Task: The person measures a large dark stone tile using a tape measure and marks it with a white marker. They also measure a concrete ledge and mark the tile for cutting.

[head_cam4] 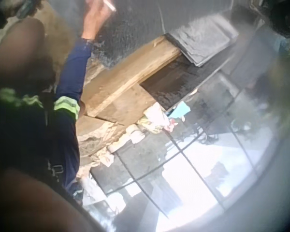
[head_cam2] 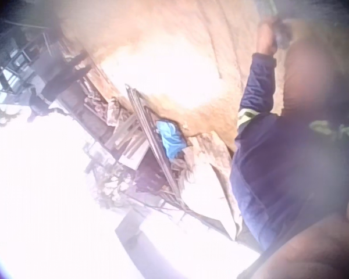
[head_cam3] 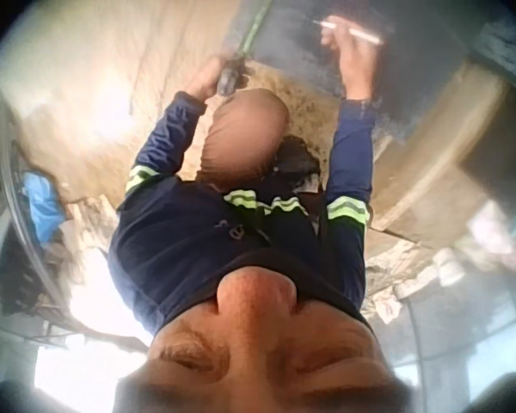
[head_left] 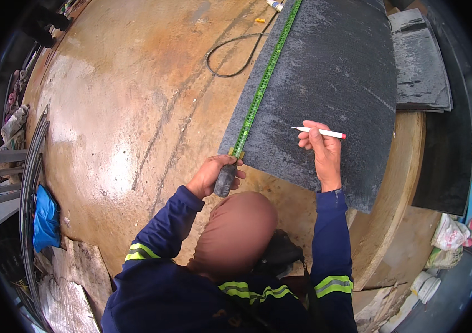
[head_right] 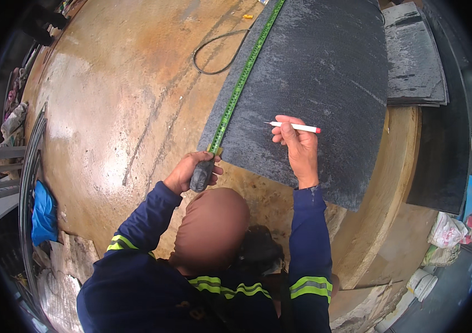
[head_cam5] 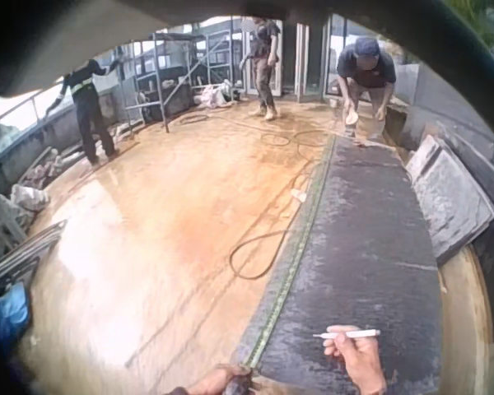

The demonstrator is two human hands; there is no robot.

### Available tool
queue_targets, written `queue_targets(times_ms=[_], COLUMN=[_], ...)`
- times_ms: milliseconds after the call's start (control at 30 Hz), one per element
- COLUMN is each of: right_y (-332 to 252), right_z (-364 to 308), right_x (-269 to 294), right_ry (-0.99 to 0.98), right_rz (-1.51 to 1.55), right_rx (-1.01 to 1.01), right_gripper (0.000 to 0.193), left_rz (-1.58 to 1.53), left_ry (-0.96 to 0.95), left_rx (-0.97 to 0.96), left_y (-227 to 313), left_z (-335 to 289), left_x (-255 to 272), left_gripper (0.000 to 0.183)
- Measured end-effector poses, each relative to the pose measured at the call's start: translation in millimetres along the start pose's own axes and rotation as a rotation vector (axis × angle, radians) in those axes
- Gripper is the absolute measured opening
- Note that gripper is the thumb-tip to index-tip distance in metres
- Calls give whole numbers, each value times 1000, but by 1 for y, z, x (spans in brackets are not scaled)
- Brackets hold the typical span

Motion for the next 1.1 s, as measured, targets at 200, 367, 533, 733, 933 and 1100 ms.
queue_targets(times_ms=[200,367,533,733,933,1100], right_y=[24,44,58,56,37,36], right_z=[29,40,36,38,42,48], right_x=[-85,-120,-140,-159,-183,-193], right_ry=[-152,-224,-376,-575,-812,-936], right_rz=[-114,-223,-304,-415,-577,-691], right_rx=[-40,-45,-89,-113,-41,31], right_gripper=[18,16,12,14,11,13], left_rz=[3,12,0,-25,-22,-38], left_ry=[-111,-149,-182,-223,-239,-253], left_rx=[87,129,115,100,85,101], left_y=[-4,-7,-10,-12,-11,-13], left_z=[4,11,15,15,16,17], left_x=[11,16,17,17,17,17], left_gripper=[35,36,41,43,43,43])
Point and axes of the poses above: each hand's wrist, its own z-axis towards the middle knuckle, its own x-axis out of the back of the hand, y = z × x, the point moved 6 cm from there along z, towards the middle knuckle, and after that the axes turned 12 degrees about y, right-handed, at the moved point
